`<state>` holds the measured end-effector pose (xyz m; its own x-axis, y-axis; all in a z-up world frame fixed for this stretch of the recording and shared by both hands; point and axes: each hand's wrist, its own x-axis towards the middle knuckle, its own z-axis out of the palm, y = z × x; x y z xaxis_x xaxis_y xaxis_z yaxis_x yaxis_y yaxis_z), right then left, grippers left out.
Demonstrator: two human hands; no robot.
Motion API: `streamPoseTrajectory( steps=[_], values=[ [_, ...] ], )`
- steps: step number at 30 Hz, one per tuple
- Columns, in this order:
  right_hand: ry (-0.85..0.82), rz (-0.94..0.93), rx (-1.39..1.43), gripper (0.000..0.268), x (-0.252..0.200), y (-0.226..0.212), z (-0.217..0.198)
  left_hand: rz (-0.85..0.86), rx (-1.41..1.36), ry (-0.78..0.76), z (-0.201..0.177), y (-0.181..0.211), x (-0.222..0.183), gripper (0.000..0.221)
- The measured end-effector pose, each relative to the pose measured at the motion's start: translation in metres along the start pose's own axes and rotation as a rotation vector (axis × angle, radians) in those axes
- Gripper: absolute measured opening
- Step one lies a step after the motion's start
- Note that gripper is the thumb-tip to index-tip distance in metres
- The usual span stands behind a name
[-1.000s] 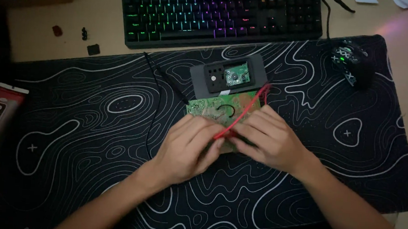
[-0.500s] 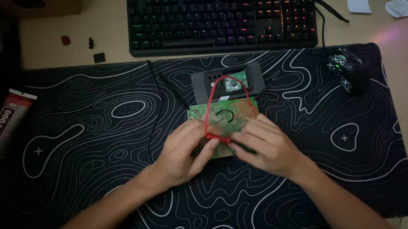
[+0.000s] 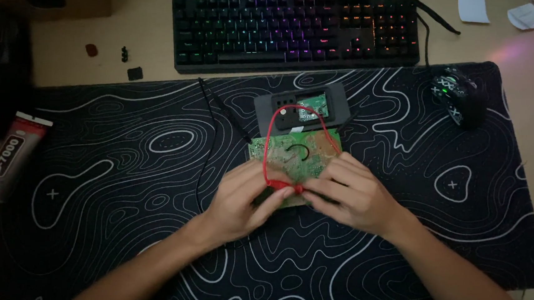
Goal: Testing points on a circuit board using a multimeter probe
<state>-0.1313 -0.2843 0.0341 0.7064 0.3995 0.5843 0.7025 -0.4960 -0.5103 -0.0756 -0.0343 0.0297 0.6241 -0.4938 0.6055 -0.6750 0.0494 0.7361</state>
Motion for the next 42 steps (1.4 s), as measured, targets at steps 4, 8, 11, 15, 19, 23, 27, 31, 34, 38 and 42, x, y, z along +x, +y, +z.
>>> streamPoseTrajectory(
  steps=[4, 8, 11, 15, 19, 23, 27, 31, 34, 38, 42],
  values=[
    [-0.011, 0.044, 0.034, 0.015, -0.02, 0.012, 0.008, -0.042, -0.006, 0.005, -0.001, -0.003, -0.007, 0.011],
    [0.012, 0.118, 0.032, 0.013, -0.03, 0.03, 0.0, -0.056, -0.031, 0.015, -0.005, -0.007, -0.009, 0.011],
    [0.038, 0.218, -0.031, 0.014, -0.031, 0.044, -0.018, -0.084, -0.021, -0.011, -0.008, -0.013, -0.012, 0.011],
    [0.083, 0.496, -0.11, 0.011, -0.039, 0.062, -0.038, -0.067, 0.034, 0.081, -0.011, -0.011, -0.007, 0.009],
    [-0.048, 0.721, -0.076, 0.025, -0.023, 0.054, -0.045, -0.075, 0.035, 0.095, -0.019, -0.013, -0.003, 0.009],
    [-0.133, 0.743, -0.013, 0.027, -0.022, 0.058, -0.038, -0.075, 0.066, 0.1, -0.017, -0.015, -0.005, 0.009],
    [-0.153, 0.755, 0.017, 0.033, -0.03, 0.067, -0.035, -0.11, 0.012, 0.109, -0.017, -0.018, -0.006, 0.008],
    [-0.155, 0.744, 0.036, 0.035, -0.035, 0.072, -0.035, -0.125, -0.018, 0.119, -0.012, -0.017, -0.007, 0.011],
    [-0.166, 0.74, 0.065, 0.039, -0.031, 0.07, -0.036, -0.156, -0.013, 0.086, -0.017, -0.012, -0.003, 0.013],
    [-0.164, 0.725, 0.055, 0.042, -0.029, 0.067, -0.036, -0.143, 0.002, 0.125, -0.015, -0.013, -0.004, 0.011],
    [-0.174, 0.73, 0.052, 0.041, -0.029, 0.067, -0.036, -0.144, 0.026, 0.122, -0.014, -0.02, -0.006, 0.008]
  ],
)
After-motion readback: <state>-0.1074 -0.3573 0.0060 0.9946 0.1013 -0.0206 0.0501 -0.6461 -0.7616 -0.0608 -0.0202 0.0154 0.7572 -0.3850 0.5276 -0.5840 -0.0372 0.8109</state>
